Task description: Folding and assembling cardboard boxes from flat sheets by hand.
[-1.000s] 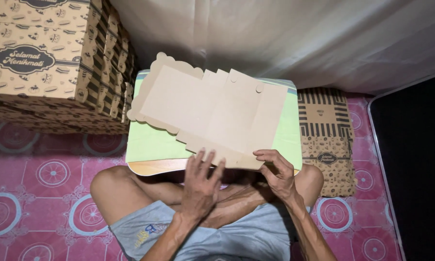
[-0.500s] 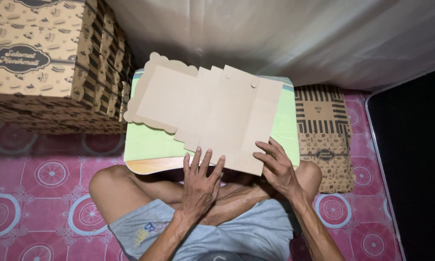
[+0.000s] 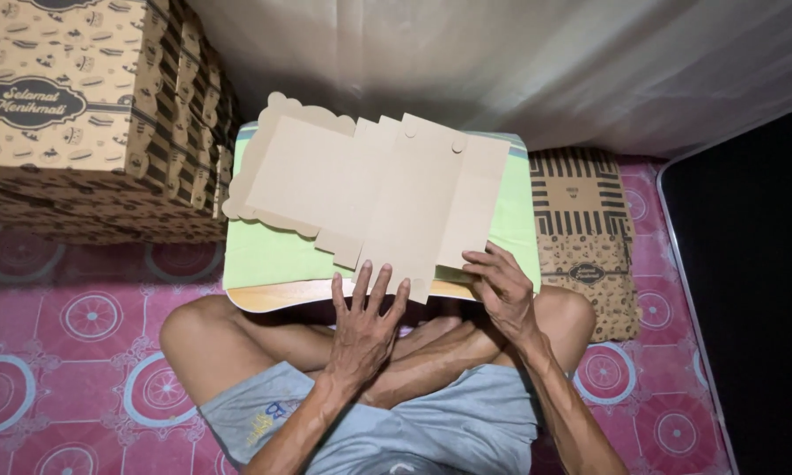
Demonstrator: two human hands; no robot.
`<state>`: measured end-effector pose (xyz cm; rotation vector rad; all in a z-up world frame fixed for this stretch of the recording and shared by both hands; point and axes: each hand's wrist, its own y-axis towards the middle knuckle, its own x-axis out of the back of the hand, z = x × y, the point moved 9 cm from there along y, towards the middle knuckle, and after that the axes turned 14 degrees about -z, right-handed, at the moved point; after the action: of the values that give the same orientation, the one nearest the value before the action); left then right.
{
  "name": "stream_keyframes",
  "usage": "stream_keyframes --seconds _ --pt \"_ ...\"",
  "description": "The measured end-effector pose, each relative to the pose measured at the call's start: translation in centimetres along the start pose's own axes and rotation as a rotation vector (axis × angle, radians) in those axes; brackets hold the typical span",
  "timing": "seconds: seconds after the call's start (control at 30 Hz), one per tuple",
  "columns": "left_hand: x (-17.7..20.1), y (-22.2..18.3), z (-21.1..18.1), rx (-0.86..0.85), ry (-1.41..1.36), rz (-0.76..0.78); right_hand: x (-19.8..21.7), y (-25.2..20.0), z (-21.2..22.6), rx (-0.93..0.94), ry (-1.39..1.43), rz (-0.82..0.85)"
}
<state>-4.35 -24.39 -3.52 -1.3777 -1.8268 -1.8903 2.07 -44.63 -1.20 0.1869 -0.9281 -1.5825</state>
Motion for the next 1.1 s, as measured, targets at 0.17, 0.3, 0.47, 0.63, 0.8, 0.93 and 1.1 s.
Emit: stream_keyframes --seconds 0.17,0.3,0.47,0.63,0.8,0.93,1.1 --pt "0.1 0.1 0.1 0.031 -0.027 -0.034 0.1 0.4 0.3 -0.024 -0.06 -0.068" --pt "0.3 0.1 0.1 0.047 -0.031 -0.046 -0.2 -0.2 1.0 0.018 -0.117 -0.135" --pt "0.4 0.4 0.1 0.062 -0.05 -0.037 -3.3 2.1 6.2 0.241 -0.201 -0.118" --pt "2.2 2.2 0.6 0.134 -0.113 -0.086 -5.7 4.6 8.9 0.427 -0.23 -0.06" --pt "2.3 3.4 1.6 0.262 -0.053 -0.187 -3.7 3.8 3.8 0.236 -0.152 -0.172" --pt "1.8 4.7 1.0 0.206 0.053 -0.154 -0.7 7.1 -0.5 -0.114 -0.284 -0.378" --pt "0.5 3.3 -0.9 0.195 0.104 0.015 -0.5 10.8 -8.0 -0.585 -0.188 -0.241"
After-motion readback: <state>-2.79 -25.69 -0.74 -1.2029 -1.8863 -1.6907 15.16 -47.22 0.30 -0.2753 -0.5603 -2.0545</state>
